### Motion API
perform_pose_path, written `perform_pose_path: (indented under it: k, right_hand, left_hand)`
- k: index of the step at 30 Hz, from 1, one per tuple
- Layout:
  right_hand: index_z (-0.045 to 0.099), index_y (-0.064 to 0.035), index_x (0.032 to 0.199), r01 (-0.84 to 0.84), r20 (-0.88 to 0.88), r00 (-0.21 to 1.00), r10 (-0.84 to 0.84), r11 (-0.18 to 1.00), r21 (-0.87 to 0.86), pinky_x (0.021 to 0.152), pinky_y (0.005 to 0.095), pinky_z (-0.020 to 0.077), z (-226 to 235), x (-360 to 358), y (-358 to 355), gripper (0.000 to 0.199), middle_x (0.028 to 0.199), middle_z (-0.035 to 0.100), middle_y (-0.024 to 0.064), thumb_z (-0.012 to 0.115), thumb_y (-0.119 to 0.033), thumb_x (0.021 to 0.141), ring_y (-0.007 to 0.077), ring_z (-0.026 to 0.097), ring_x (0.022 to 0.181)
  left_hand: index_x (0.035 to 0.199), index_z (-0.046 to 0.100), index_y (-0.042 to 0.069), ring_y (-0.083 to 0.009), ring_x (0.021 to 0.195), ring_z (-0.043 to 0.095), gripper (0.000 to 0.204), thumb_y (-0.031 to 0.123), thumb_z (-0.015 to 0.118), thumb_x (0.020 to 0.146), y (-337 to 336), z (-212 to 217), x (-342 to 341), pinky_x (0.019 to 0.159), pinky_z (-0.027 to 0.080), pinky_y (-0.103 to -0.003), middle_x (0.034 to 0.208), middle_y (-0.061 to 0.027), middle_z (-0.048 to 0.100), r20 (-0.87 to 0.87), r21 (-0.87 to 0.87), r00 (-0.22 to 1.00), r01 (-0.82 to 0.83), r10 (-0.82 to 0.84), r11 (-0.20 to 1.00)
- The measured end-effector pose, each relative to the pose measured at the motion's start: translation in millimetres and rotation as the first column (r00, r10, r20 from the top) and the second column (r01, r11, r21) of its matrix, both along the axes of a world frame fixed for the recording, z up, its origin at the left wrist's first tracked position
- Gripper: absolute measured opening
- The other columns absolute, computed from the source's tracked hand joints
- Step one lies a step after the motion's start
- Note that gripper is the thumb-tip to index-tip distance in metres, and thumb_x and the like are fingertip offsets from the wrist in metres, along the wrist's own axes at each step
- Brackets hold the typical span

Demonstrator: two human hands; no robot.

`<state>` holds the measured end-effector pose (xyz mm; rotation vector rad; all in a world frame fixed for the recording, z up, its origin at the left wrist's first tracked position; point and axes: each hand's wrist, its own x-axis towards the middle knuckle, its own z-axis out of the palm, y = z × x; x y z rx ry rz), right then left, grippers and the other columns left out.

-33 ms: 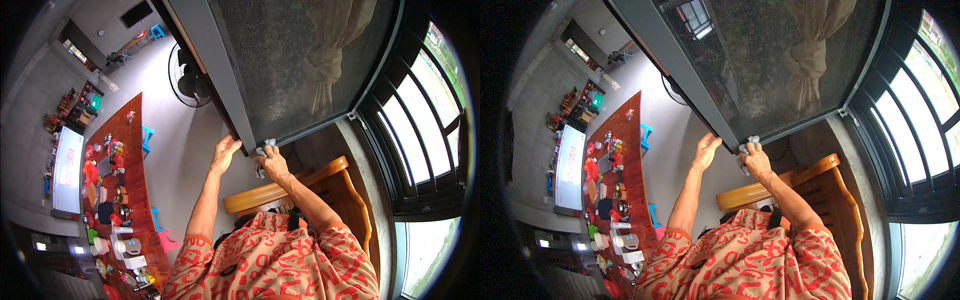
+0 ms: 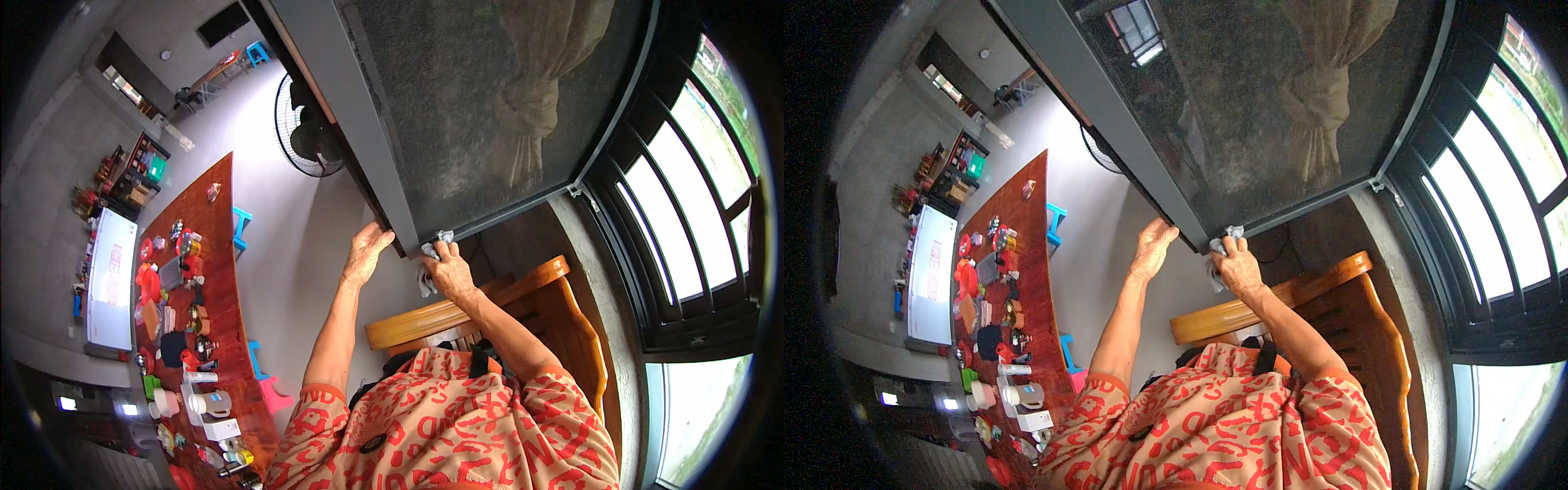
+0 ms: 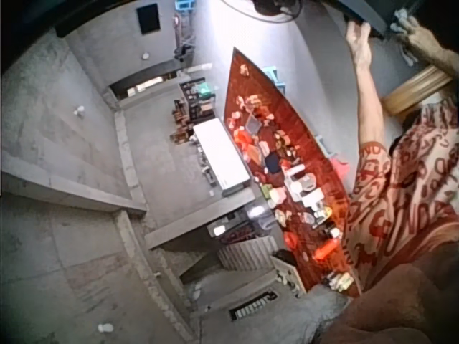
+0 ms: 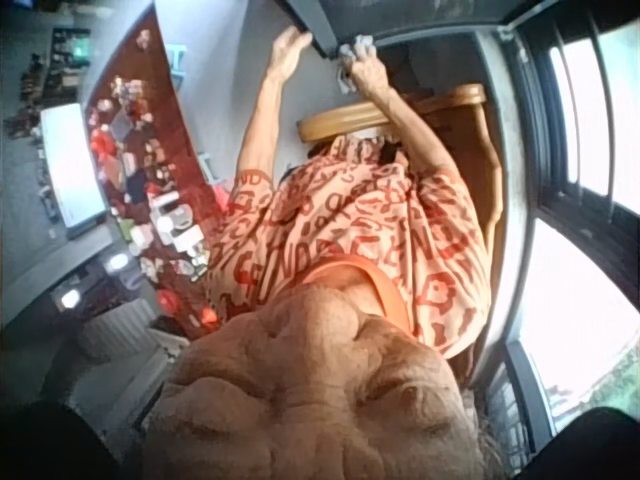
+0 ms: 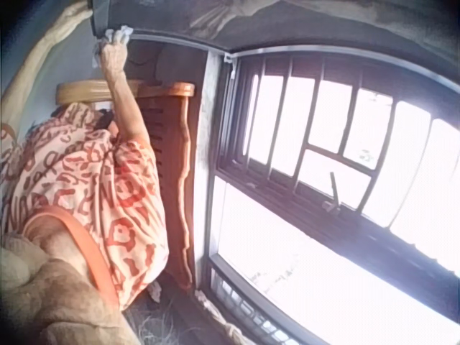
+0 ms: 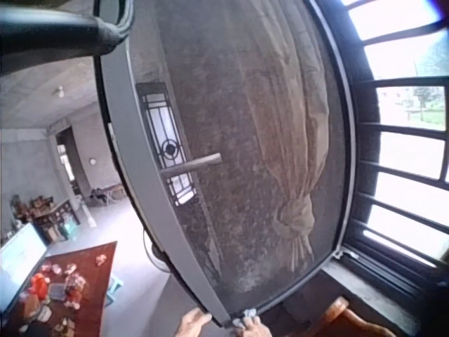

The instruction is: The person wipes the black metal window frame and the adjacent screen mesh with a grey cloth. They systematically clean the vertical and horizontal bars of the frame, moving from the upper sections down to the lower sill area.

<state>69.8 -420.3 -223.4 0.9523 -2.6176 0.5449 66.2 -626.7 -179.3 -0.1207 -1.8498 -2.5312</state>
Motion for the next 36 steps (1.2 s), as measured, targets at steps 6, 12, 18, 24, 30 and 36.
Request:
perform_pose_path:
  k: [6, 12, 18, 24, 30, 36]
  right_hand:
    - [0.069, -0.0142, 0.106, -0.061, -0.055, 0.997, 0.056, 0.994, -0.088, 0.084, 0.0344, 0.0487, 8.7, -4.9, -19.2, 0.030, 0.103, 0.052, 0.0089, 0.061, -0.012, 0.077, 0.0300, 0.050, 0.096]
    - [0.066, -0.0128, 0.112, 0.302, 0.271, 0.928, -0.255, 0.941, -0.150, 0.081, 0.0377, 0.0528, -20.3, -17.8, 11.0, 0.037, 0.110, 0.051, 0.0124, 0.062, -0.007, 0.076, 0.0339, 0.051, 0.097]
    - [0.064, -0.0093, 0.115, 0.261, 0.173, 0.961, -0.215, 0.913, -0.314, 0.083, 0.0390, 0.0526, -20.9, -16.1, 1.9, 0.041, 0.119, 0.049, 0.0168, 0.064, -0.004, 0.074, 0.0360, 0.050, 0.101]
    - [0.061, -0.0100, 0.115, 0.388, 0.204, 0.921, -0.331, 0.814, -0.431, 0.086, 0.0409, 0.0506, -42.1, -25.9, 2.9, 0.042, 0.118, 0.048, 0.0176, 0.063, -0.002, 0.074, 0.0372, 0.048, 0.104]
    - [0.053, -0.0122, 0.115, 0.538, 0.364, 0.843, -0.396, 0.599, -0.594, 0.091, 0.0433, 0.0446, -51.0, -41.5, 30.0, 0.056, 0.117, 0.044, 0.0185, 0.070, 0.005, 0.064, 0.0400, 0.045, 0.109]
    - [0.052, -0.0063, 0.110, 0.582, 0.425, 0.769, -0.478, 0.245, -0.776, 0.094, 0.0449, 0.0383, -71.2, -81.7, 64.5, 0.042, 0.107, 0.048, 0.0196, 0.054, 0.006, 0.070, 0.0388, 0.047, 0.104]
  left_hand:
    - [0.115, 0.063, 0.001, -0.0096, 0.103, 0.057, 0.028, 0.003, 0.067, 0.088, -18.5, -14.0, -7.4, 0.094, 0.044, -0.025, 0.111, -0.0018, 0.065, -0.003, -0.041, 1.000, 0.007, -0.008, 0.999]
    - [0.114, 0.060, 0.000, -0.0114, 0.097, 0.059, 0.036, 0.005, 0.074, 0.082, 5.3, 12.7, 1.9, 0.091, 0.046, -0.027, 0.108, -0.0033, 0.064, 0.094, -0.076, 0.995, -0.016, 0.023, 0.997]
    - [0.116, 0.056, 0.000, -0.0134, 0.094, 0.059, 0.044, 0.007, 0.078, 0.078, 24.6, -21.8, -4.0, 0.088, 0.047, -0.028, 0.108, -0.0030, 0.062, 0.152, -0.239, 0.983, -0.069, 0.108, 0.969]
    - [0.104, 0.061, 0.000, -0.0145, 0.088, 0.058, 0.032, 0.008, 0.078, 0.078, 41.2, -22.0, 0.3, 0.085, 0.046, -0.031, 0.099, -0.0054, 0.064, 0.139, -0.396, 0.932, -0.258, 0.335, 0.881]
    - [0.114, 0.060, 0.000, -0.0166, 0.100, 0.056, 0.040, 0.010, 0.076, 0.079, 38.1, -23.3, -0.2, 0.096, 0.041, -0.032, 0.111, -0.0050, 0.061, 0.162, -0.451, 0.934, -0.217, 0.319, 0.866]
    - [0.111, 0.062, 0.000, -0.0160, 0.098, 0.057, 0.036, 0.008, 0.076, 0.079, 28.6, -30.3, -0.6, 0.094, 0.042, -0.032, 0.110, -0.0054, 0.062, 0.201, -0.529, 0.917, -0.196, 0.346, 0.826]
